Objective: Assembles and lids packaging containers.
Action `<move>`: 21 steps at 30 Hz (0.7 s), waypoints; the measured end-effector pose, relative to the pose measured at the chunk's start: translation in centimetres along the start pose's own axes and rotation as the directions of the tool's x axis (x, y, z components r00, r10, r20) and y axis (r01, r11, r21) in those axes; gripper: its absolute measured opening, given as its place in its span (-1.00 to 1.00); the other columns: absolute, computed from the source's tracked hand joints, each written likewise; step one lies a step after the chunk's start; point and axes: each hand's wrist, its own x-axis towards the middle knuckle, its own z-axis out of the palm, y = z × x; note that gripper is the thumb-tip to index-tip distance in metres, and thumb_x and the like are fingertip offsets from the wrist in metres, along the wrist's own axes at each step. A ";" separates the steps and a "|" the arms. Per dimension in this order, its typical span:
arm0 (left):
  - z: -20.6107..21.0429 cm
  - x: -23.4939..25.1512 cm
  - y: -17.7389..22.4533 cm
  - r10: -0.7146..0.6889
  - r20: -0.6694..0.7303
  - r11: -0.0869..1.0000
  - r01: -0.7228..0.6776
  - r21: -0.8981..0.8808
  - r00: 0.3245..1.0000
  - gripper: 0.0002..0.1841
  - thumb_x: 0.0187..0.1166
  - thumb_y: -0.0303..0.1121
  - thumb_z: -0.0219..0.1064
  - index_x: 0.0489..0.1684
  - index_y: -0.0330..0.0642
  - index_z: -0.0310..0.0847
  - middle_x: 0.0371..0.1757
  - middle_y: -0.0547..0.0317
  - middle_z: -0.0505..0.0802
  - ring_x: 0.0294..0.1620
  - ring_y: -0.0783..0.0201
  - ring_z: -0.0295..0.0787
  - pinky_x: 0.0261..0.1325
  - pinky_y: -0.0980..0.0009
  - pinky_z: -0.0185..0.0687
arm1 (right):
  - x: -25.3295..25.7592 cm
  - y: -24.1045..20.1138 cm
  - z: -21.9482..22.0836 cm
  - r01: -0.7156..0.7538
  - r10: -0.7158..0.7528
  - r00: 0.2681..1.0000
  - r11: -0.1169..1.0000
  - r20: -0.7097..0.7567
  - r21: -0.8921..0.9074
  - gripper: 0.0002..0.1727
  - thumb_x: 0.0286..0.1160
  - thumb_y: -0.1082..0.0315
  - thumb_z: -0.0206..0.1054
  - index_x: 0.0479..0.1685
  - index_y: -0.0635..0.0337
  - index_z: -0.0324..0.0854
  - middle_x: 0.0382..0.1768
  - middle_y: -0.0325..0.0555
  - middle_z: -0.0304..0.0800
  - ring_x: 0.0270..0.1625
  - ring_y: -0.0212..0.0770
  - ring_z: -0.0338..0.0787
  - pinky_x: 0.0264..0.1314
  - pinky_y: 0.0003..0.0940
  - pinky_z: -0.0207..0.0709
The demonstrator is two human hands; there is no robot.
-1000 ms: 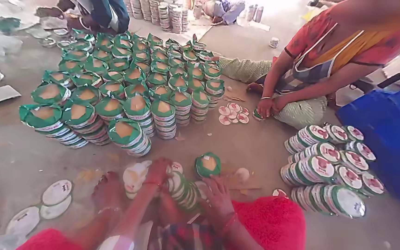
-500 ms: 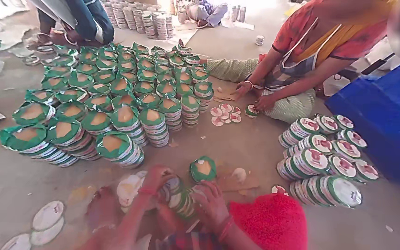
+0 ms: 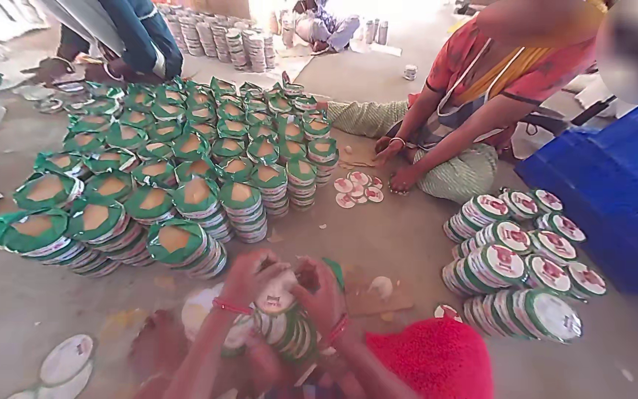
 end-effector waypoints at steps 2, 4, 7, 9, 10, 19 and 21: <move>1.1 0.3 0.3 -0.073 -0.124 0.995 0.064 -0.074 0.990 -0.76 0.53 -0.22 0.41 -0.22 -0.27 0.72 -0.37 0.27 0.78 -0.38 0.56 0.66 -0.21 0.56 0.60 | 1.8 -0.4 -0.4 -0.076 0.076 0.997 0.996 0.014 0.047 -0.43 0.34 0.47 0.51 0.39 0.42 0.51 -0.11 0.03 0.86 -0.22 -0.31 0.87 -0.10 -0.40 0.78; 2.1 1.0 0.5 -0.223 -0.115 0.959 0.197 -0.202 0.968 -0.73 0.60 -0.27 0.37 0.01 -0.32 0.70 -0.20 0.14 0.84 -0.21 0.43 0.77 -0.02 0.41 0.70 | 4.5 -0.7 -1.6 -0.192 0.193 0.981 0.981 0.028 -0.026 -0.44 0.40 0.50 0.47 0.44 0.40 0.47 -0.13 0.09 0.86 -0.20 -0.23 0.85 -0.05 -0.29 0.75; 4.0 2.3 0.7 -0.452 0.075 0.823 0.448 -0.348 0.889 -0.65 0.67 -0.37 0.34 0.30 -0.41 0.55 -0.04 -0.05 0.82 -0.17 0.31 0.77 -0.04 0.34 0.70 | 8.0 -1.7 -3.5 -0.409 0.432 0.901 0.876 0.043 -0.255 -0.38 0.46 0.46 0.45 0.54 0.31 0.37 -0.01 0.19 0.83 -0.11 -0.09 0.85 0.02 -0.15 0.72; 5.3 3.1 0.6 -0.554 0.195 0.730 0.585 -0.352 0.809 -0.65 0.73 -0.33 0.28 0.31 -0.41 0.54 0.05 -0.12 0.76 -0.12 0.23 0.69 -0.02 0.28 0.63 | 9.7 -2.3 -4.2 -0.476 0.568 0.820 0.745 0.071 -0.469 -0.28 0.35 0.51 0.49 0.60 0.34 0.33 0.13 0.30 0.74 0.03 0.06 0.81 0.16 -0.03 0.68; 5.8 3.4 0.4 -0.579 0.240 0.702 0.626 -0.340 0.779 -0.63 0.74 -0.30 0.28 0.32 -0.41 0.53 0.13 -0.17 0.74 -0.03 0.17 0.68 0.07 0.22 0.61 | 10.1 -2.6 -4.3 -0.469 0.617 0.782 0.677 0.089 -0.566 -0.23 0.32 0.54 0.50 0.62 0.38 0.30 0.18 0.35 0.70 0.09 0.10 0.80 0.22 0.00 0.65; 9.4 3.6 -0.8 -0.560 0.285 0.743 0.624 -0.244 0.778 -0.55 0.55 -0.29 0.50 0.31 -0.37 0.59 0.15 -0.17 0.78 0.06 0.13 0.70 0.15 0.18 0.58 | 8.9 -1.9 -6.1 -0.373 0.665 0.743 0.497 0.068 -0.783 -0.17 0.35 0.47 0.50 0.71 0.26 0.23 0.32 0.30 0.67 0.34 0.19 0.72 0.42 0.14 0.54; 9.6 3.5 -0.9 -0.557 0.275 0.745 0.618 -0.253 0.784 -0.57 0.54 -0.29 0.50 0.26 -0.37 0.61 0.11 -0.14 0.79 0.04 0.15 0.71 0.15 0.19 0.59 | 8.6 -1.1 -6.5 -0.370 0.632 0.773 0.522 0.057 -0.768 -0.19 0.34 0.46 0.50 0.69 0.21 0.28 0.26 0.26 0.72 0.29 0.19 0.75 0.39 0.16 0.56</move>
